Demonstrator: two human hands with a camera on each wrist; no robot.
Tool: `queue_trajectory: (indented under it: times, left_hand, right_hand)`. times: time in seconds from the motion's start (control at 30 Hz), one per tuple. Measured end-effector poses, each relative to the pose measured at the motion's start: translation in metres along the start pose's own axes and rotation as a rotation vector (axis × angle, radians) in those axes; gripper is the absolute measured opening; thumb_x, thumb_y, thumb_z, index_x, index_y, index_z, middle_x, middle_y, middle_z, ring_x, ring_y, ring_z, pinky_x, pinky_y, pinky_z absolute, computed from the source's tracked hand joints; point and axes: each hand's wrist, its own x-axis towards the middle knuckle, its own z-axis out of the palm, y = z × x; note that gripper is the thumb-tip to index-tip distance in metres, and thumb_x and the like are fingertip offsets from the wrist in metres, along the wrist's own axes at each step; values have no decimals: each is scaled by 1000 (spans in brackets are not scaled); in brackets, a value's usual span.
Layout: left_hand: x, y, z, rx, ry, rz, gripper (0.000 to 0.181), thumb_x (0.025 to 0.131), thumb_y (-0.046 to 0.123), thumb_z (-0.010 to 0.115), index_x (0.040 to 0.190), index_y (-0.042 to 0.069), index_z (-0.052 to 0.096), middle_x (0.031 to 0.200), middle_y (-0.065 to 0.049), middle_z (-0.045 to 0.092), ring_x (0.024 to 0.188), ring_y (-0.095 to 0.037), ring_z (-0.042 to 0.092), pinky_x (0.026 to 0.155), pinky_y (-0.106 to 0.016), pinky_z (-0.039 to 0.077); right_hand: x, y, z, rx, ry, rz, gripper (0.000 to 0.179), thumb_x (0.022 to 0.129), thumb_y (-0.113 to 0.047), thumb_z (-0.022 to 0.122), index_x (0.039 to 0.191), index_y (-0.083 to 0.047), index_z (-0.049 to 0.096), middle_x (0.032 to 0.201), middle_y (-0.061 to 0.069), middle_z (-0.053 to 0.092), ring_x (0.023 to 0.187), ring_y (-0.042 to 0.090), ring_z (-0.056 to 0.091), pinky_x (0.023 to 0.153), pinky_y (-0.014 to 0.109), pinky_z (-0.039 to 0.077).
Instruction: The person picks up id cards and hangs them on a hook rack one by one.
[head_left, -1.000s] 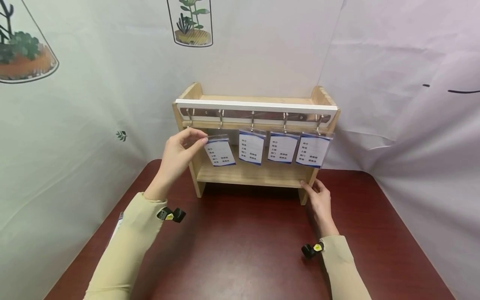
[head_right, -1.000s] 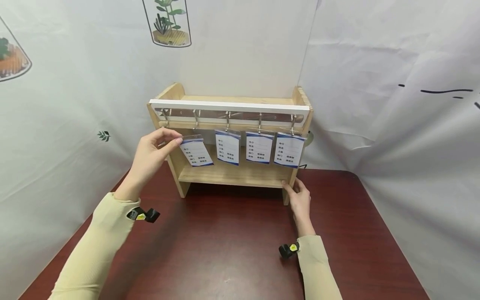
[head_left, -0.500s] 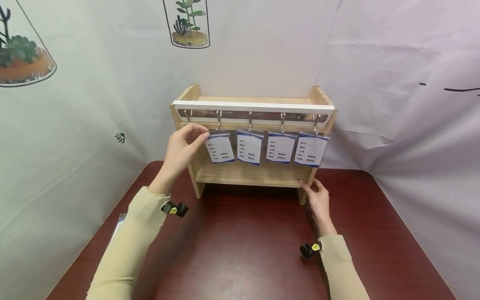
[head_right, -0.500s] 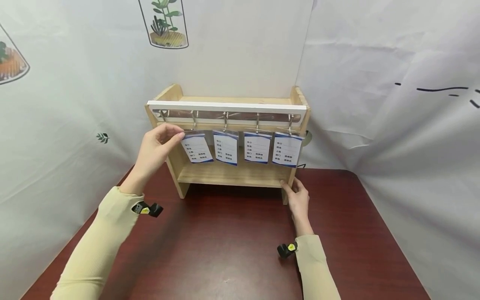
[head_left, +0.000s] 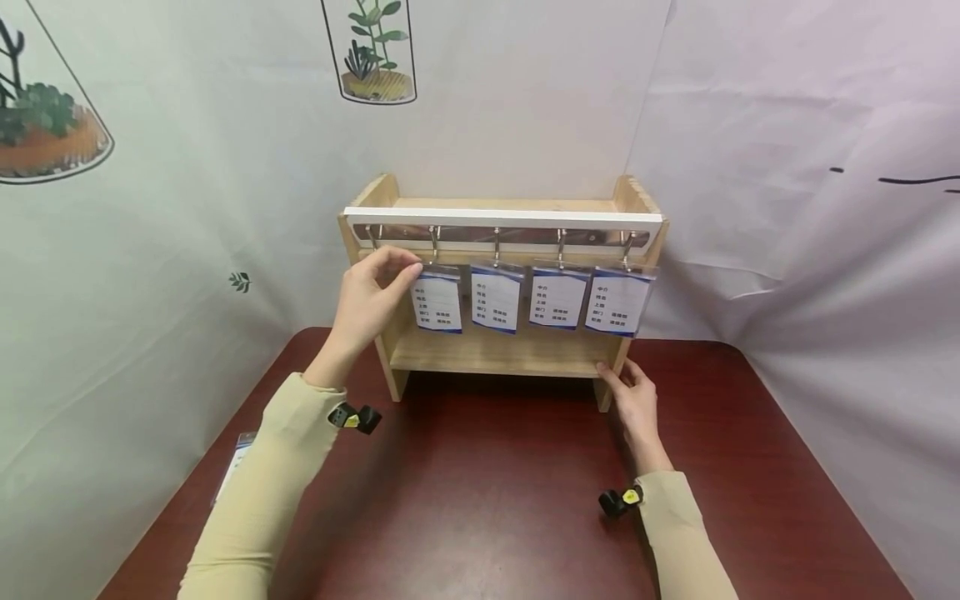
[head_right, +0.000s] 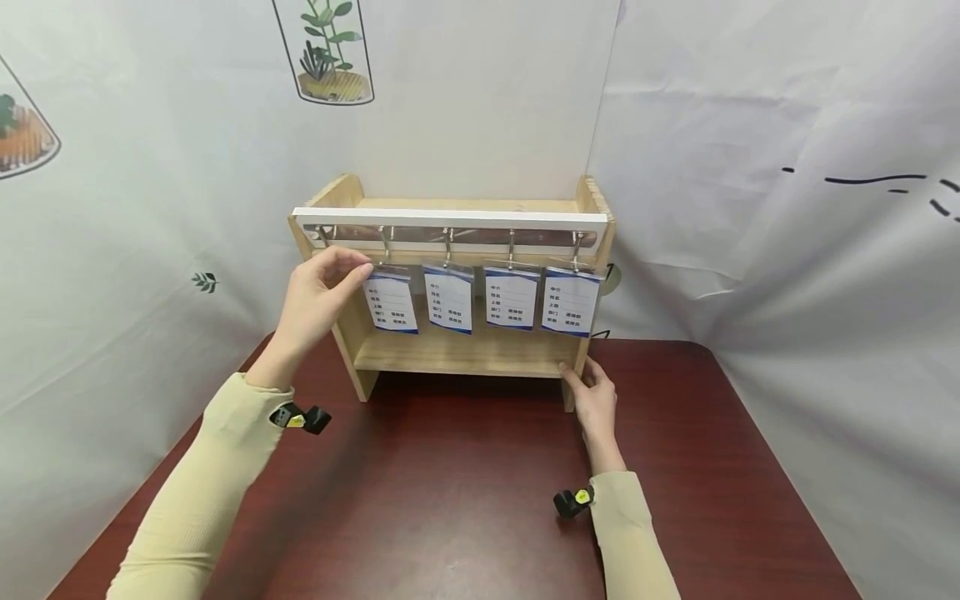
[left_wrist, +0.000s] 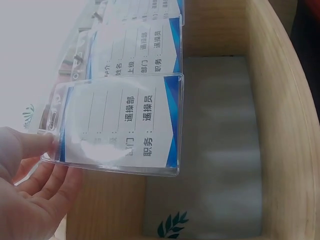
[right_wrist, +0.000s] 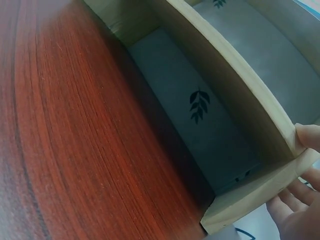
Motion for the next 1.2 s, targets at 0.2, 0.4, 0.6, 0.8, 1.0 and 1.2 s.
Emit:
queue_trajectory:
  times: [0.2, 0.4, 0.6, 0.8, 1.0, 1.2]
  left_hand:
    - [-1, -1, 2, -31, -8, 11, 19, 97, 21, 70, 105, 4, 71, 99, -8, 74, 88, -11, 64, 78, -21, 50]
    - [2, 0, 4, -61, 2, 15, 16, 97, 16, 69, 107, 2, 70, 98, -11, 73, 84, -9, 62, 74, -20, 48]
    - [5, 1, 4, -60, -4, -12, 18, 98, 14, 69, 109, 0, 68, 101, -14, 72, 84, -10, 60, 72, -21, 45]
    - [5, 2, 4, -103, -18, -43, 23, 98, 20, 69, 108, 0, 68, 100, -13, 72, 85, -10, 61, 75, -23, 46]
    - [6, 2, 5, -159, -15, -73, 22, 98, 18, 69, 108, -1, 69, 101, -14, 73, 87, -12, 62, 76, -23, 47]
    - [7, 6, 7, -175, 3, -108, 20, 97, 18, 70, 107, 1, 70, 99, -11, 73, 86, -14, 61, 75, -23, 46]
  right_hand:
    - [0, 1, 0, -7, -1, 15, 65, 94, -32, 73, 146, -1, 50, 142, 25, 54, 126, 32, 55, 104, 44, 46]
    - [0, 2, 0, 3, -9, 15, 64, 94, -32, 73, 146, -1, 50, 141, 24, 55, 124, 30, 56, 103, 42, 46]
    - [1, 2, 1, 8, -7, 8, 62, 94, -30, 73, 145, 0, 52, 141, 24, 55, 126, 30, 55, 105, 41, 45]
    - [2, 1, 1, 16, -6, 10, 62, 95, -29, 73, 145, 0, 51, 143, 24, 54, 129, 30, 53, 108, 42, 43]
    - [1, 1, 0, 8, -3, 3, 62, 95, -29, 73, 145, 0, 51, 142, 24, 54, 129, 30, 53, 108, 41, 43]
    - [1, 0, 0, 8, 0, 7, 61, 95, -29, 73, 144, 0, 52, 142, 24, 55, 129, 29, 53, 108, 41, 43]
